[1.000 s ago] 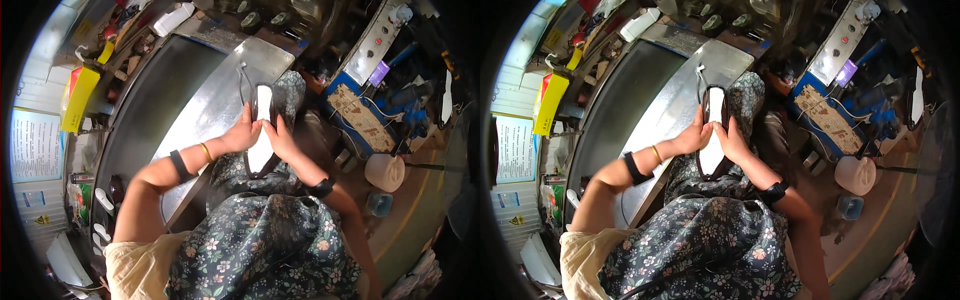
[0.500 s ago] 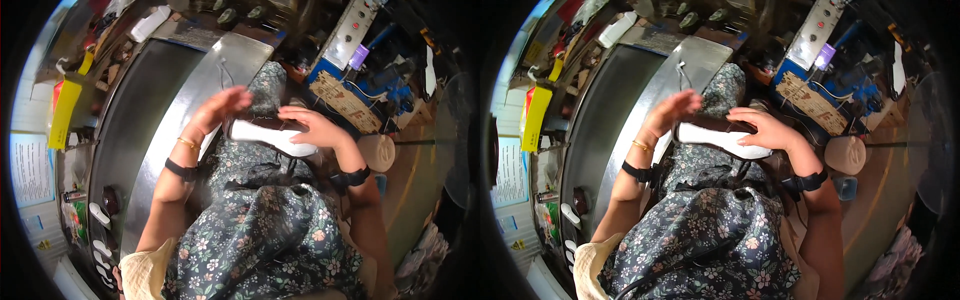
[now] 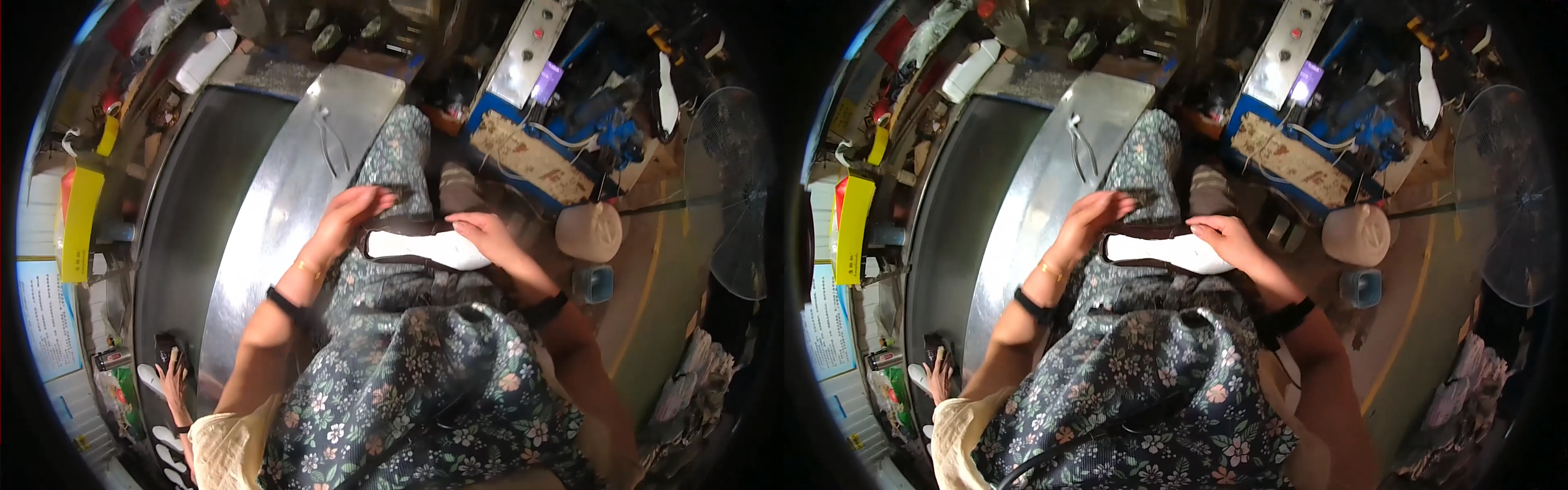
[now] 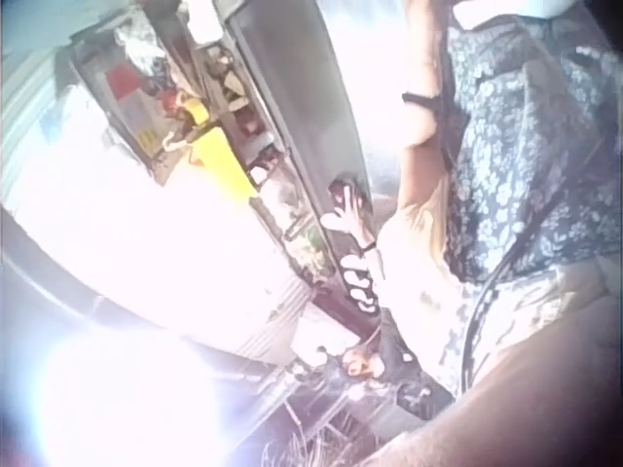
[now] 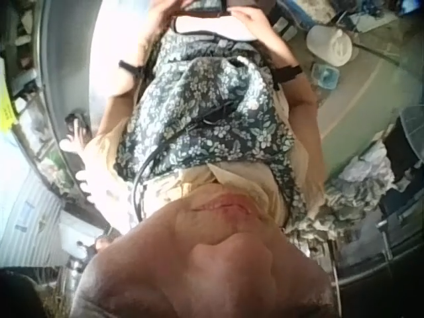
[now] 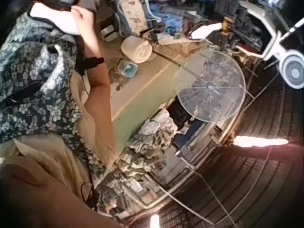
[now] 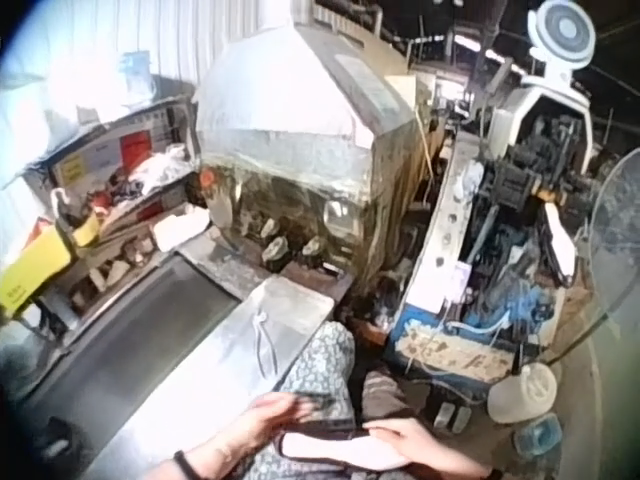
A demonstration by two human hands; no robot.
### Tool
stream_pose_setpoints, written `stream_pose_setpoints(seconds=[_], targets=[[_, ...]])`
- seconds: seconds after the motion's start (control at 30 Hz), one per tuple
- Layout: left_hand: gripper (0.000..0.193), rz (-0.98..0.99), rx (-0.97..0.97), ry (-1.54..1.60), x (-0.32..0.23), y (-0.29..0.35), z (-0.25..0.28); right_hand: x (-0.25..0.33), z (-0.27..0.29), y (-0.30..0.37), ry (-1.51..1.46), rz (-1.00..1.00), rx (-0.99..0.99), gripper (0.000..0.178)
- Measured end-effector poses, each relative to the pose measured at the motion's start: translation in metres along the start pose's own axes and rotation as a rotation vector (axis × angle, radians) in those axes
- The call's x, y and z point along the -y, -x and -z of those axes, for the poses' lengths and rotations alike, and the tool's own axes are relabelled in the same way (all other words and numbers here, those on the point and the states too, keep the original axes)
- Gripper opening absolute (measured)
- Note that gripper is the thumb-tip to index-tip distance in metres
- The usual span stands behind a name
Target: Assembling and finishing shoe components at a factory production line.
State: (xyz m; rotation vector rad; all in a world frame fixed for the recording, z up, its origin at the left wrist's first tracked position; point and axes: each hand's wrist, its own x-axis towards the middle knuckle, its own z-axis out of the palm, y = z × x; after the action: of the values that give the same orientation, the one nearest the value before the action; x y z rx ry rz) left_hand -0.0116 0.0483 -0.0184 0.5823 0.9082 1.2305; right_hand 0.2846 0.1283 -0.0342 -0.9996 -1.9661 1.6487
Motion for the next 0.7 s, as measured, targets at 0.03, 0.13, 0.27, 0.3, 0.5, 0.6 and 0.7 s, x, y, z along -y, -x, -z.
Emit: stream_pose_setpoints(seconds=[0.03, 0.13, 0.27, 0.3, 0.5, 0.6, 0.7], targets=[[0.045, -0.090, -0.058, 0.049, 0.011, 0.011, 0.019, -0.010, 0.002, -0.004, -0.180, -0.087, -0.021, 0.024], [0.072, -0.268, -0.162, 0.104, 0.022, 0.043, -0.003, -0.003, -0.012, -0.029, -0.697, -0.230, -0.011, 0.028], [0.058, -0.370, -0.459, 0.222, 0.004, 0.038, -0.031, 0.032, -0.090, -0.073, -0.595, -0.272, -0.031, 0.048], [0.044, -0.292, -0.422, 0.419, -0.003, 0.030, 0.016, 0.052, -0.083, -0.079, -0.263, -0.055, 0.098, 0.051], [0.065, -0.219, -1.049, -0.975, -0.072, 0.078, 0.076, 0.131, 0.118, -0.111, 0.222, 0.223, -0.223, 0.028], [0.083, -0.195, -0.728, -1.235, -0.057, 0.097, 0.080, 0.184, 0.244, -0.091, 1.052, 0.290, -0.656, 0.030], [0.090, -0.352, -0.812, -1.340, -0.034, 0.071, 0.068, 0.185, 0.385, -0.024, 1.576, -0.403, -0.942, 0.084]])
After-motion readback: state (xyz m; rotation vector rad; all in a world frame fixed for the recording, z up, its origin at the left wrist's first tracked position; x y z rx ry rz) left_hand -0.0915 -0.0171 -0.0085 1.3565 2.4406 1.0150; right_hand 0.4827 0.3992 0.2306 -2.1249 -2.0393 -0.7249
